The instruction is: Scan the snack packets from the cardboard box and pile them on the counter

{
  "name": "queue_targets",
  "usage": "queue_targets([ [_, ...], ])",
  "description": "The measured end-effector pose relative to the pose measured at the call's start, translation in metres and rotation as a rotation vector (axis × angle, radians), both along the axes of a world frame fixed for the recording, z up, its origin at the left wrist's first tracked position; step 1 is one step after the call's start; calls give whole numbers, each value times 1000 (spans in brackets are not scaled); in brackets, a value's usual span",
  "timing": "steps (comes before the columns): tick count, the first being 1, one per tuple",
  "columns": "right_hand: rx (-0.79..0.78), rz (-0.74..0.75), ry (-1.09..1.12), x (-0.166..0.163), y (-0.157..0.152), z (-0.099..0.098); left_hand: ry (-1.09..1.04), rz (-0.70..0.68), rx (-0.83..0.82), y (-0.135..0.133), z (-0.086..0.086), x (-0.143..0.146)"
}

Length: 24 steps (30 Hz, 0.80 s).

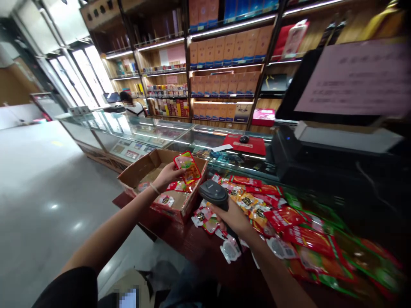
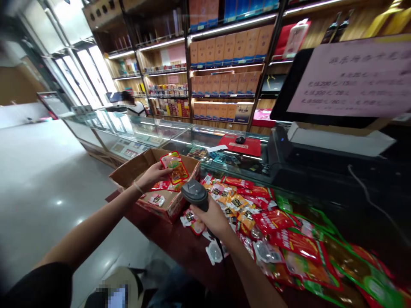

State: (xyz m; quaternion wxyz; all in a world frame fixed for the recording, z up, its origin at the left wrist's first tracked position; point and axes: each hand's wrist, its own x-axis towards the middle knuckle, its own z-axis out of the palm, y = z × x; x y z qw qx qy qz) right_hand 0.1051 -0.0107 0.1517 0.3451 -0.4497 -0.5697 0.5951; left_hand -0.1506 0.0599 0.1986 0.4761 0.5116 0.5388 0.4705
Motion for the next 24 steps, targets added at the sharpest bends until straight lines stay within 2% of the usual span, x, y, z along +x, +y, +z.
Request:
queue_targets([
  [6, -15, -125, 48, 43, -9, -12, 63, -110, 24, 1, 1, 42],
  [12, -34, -386, 122, 111, -36, -22, 95, -327, 50, 10, -11, 127],
  [17, -32, -595, 162, 173, -62, -31, 188, -461, 47, 15, -33, 217],
  [24, -53, -830, 191, 238, -96, -36, 318, -648, 114, 13, -79, 332],
])
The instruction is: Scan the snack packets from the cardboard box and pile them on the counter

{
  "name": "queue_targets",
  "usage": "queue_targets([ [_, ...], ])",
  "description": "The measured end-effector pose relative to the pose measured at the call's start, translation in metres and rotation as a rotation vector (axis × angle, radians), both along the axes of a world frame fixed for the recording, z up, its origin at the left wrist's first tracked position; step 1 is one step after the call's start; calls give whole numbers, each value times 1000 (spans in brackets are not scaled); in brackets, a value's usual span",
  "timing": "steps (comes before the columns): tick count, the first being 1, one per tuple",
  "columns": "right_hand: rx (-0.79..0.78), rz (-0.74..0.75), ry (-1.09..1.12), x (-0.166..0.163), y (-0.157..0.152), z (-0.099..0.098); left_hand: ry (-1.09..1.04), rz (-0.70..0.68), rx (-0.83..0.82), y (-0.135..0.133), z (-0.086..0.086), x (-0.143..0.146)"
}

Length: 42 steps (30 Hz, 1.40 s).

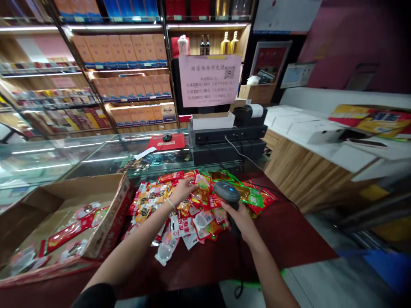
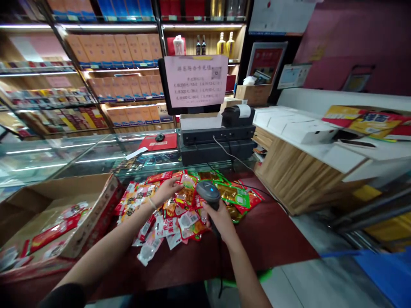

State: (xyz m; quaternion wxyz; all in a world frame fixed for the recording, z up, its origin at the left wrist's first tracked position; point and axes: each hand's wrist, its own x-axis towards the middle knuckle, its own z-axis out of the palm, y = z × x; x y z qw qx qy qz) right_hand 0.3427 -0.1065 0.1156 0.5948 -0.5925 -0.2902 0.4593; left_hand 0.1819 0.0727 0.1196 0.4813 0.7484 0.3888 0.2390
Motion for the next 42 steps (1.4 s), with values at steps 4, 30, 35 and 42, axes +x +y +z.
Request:
queue_targets([
  [4, -27, -49, 15, 16, -10, 1, -36, -93, -32, -4, -19, 36],
  [30, 11, 743, -133, -153, 97, 43, 121, 519, 284, -31, 77, -296],
  [35, -2, 868, -117, -215, 122, 46, 150, 630, 230, -42, 70, -367],
  [42, -29, 1067, -93, -279, 151, 42, 266, 684, 196, -49, 58, -428],
])
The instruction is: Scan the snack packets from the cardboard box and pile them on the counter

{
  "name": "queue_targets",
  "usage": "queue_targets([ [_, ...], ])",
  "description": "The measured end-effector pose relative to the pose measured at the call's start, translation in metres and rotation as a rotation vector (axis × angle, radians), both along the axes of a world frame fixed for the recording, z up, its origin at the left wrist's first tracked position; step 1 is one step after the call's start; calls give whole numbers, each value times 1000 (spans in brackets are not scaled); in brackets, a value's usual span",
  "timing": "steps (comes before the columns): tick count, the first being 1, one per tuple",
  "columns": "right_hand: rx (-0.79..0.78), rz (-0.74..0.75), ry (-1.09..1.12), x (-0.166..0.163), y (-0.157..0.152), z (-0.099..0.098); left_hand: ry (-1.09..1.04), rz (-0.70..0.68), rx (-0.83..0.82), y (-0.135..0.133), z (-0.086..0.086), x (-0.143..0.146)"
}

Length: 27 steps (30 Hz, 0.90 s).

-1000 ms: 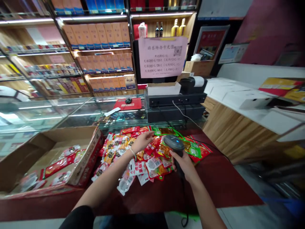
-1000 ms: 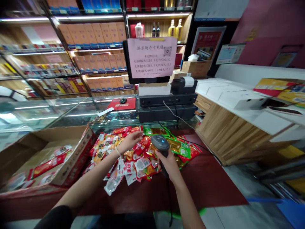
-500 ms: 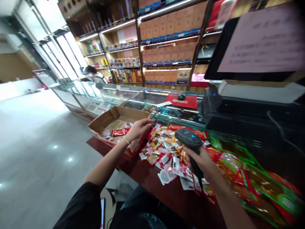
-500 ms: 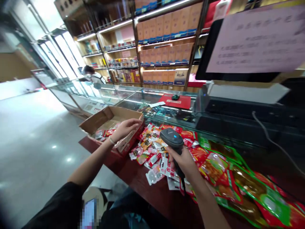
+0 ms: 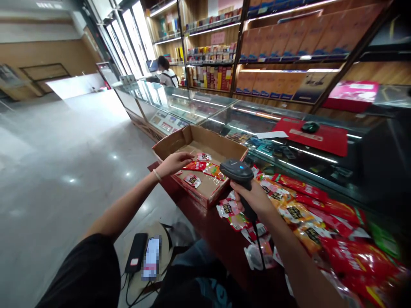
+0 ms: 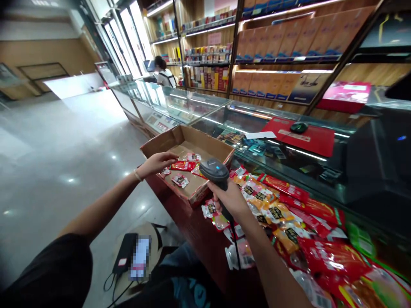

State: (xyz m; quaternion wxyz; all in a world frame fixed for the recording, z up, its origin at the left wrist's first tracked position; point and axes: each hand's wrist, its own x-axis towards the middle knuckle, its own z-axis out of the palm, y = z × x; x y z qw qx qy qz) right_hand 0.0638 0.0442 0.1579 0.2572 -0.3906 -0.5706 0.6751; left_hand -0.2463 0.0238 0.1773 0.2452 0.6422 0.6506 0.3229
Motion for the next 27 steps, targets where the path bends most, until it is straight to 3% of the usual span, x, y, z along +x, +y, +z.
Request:
queue_targets([
  [5, -34, 20, 1, -24, 16, -6, 11, 9, -39, 11, -17, -18],
  [9, -43, 39, -27, -33, 27, -8, 250, -48, -52, 30, -35, -26],
  [17, 12, 38, -59, -36, 45, -14, 679, -355, -357, 80, -66, -36],
  [22, -32, 61, -40, -34, 54, -21, 757, -422, -425, 102, -85, -40],
  [27, -52, 59, -48, -35, 57, -24, 775, -428, -488, 102, -88, -37],
])
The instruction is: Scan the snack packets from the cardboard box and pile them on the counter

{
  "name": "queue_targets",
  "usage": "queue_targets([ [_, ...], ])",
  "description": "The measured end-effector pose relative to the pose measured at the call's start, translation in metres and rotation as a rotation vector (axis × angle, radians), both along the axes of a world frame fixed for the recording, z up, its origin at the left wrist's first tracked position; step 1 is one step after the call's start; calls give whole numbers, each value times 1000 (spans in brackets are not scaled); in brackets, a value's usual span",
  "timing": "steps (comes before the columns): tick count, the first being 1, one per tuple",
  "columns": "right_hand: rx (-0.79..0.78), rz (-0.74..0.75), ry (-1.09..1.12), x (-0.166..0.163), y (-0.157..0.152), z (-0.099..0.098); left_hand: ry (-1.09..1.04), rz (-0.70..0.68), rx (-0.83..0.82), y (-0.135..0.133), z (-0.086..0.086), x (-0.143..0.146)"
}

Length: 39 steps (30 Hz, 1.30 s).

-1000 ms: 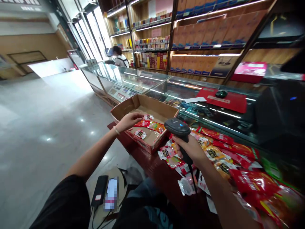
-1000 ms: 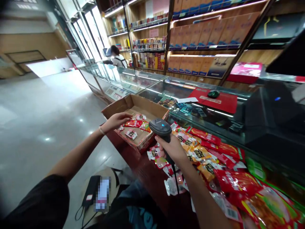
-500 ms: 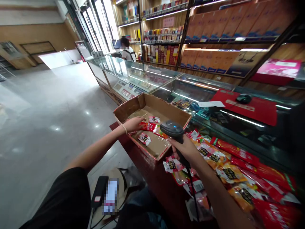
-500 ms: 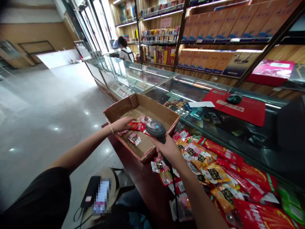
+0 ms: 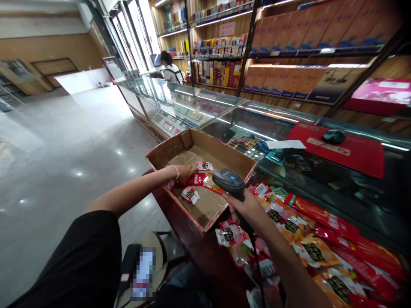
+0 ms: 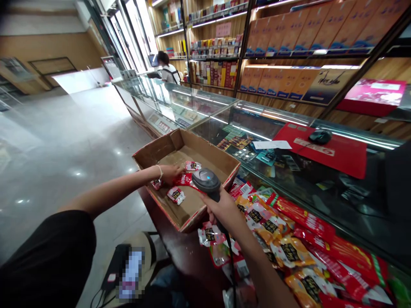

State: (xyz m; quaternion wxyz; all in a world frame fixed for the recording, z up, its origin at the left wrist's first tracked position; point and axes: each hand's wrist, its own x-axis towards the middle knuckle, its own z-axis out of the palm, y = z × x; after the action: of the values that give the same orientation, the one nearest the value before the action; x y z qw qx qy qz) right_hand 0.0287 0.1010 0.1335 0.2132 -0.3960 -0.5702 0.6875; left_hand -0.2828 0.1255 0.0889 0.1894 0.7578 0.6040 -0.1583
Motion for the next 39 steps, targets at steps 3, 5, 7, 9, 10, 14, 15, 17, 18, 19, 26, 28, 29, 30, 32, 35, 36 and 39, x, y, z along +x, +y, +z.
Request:
queue_targets([
  [3, -1, -2, 9, 1, 0, -2, -96, 120, 70, -5, 9, 2],
  [5, -9, -9, 19, 3, -1, -2, -198, 270, 120, -8, 20, 3],
  [7, -10, -37, 41, 5, -4, 0, -339, 463, 124, -10, 34, 5],
  [9, -3, -73, 74, 9, -8, 3, -581, 665, 63, -13, 49, 10],
  [10, 2, -90, 89, 11, -11, 5, -744, 748, 9, -15, 57, 13],
  [14, 17, -139, 105, 20, -25, 15, -1419, 834, -170, -26, 75, 30],
  [15, 27, -160, 97, 22, -29, 18, -1525, 829, -165, -28, 77, 35],
  [17, 60, -200, 89, 26, -38, 22, -1647, 832, -101, -30, 78, 46],
  [18, 79, -216, 88, 28, -42, 24, -1682, 834, -66, -30, 78, 52],
  [19, 95, -229, 87, 31, -46, 25, -1710, 830, -38, -29, 78, 59],
  [26, 147, -250, 82, 53, -66, 25, -1792, 744, 121, -25, 78, 114],
  [28, 175, -238, 62, 59, -70, 23, -1818, 709, 151, -26, 78, 126],
  [29, 185, -230, 42, 62, -72, 23, -1832, 690, 163, -27, 79, 130],
  [30, 193, -225, 19, 65, -74, 22, -1842, 673, 173, -29, 79, 134],
  [32, 198, -230, -9, 70, -79, 24, -1840, 649, 173, -33, 81, 141],
  [35, 182, -246, 13, 80, -87, 26, -1793, 642, 161, -41, 85, 149],
  [36, 176, -267, 22, 86, -90, 26, -1773, 641, 158, -44, 86, 152],
  [39, 160, -373, 37, 107, -98, 23, -1688, 575, 145, -53, 86, 166],
])
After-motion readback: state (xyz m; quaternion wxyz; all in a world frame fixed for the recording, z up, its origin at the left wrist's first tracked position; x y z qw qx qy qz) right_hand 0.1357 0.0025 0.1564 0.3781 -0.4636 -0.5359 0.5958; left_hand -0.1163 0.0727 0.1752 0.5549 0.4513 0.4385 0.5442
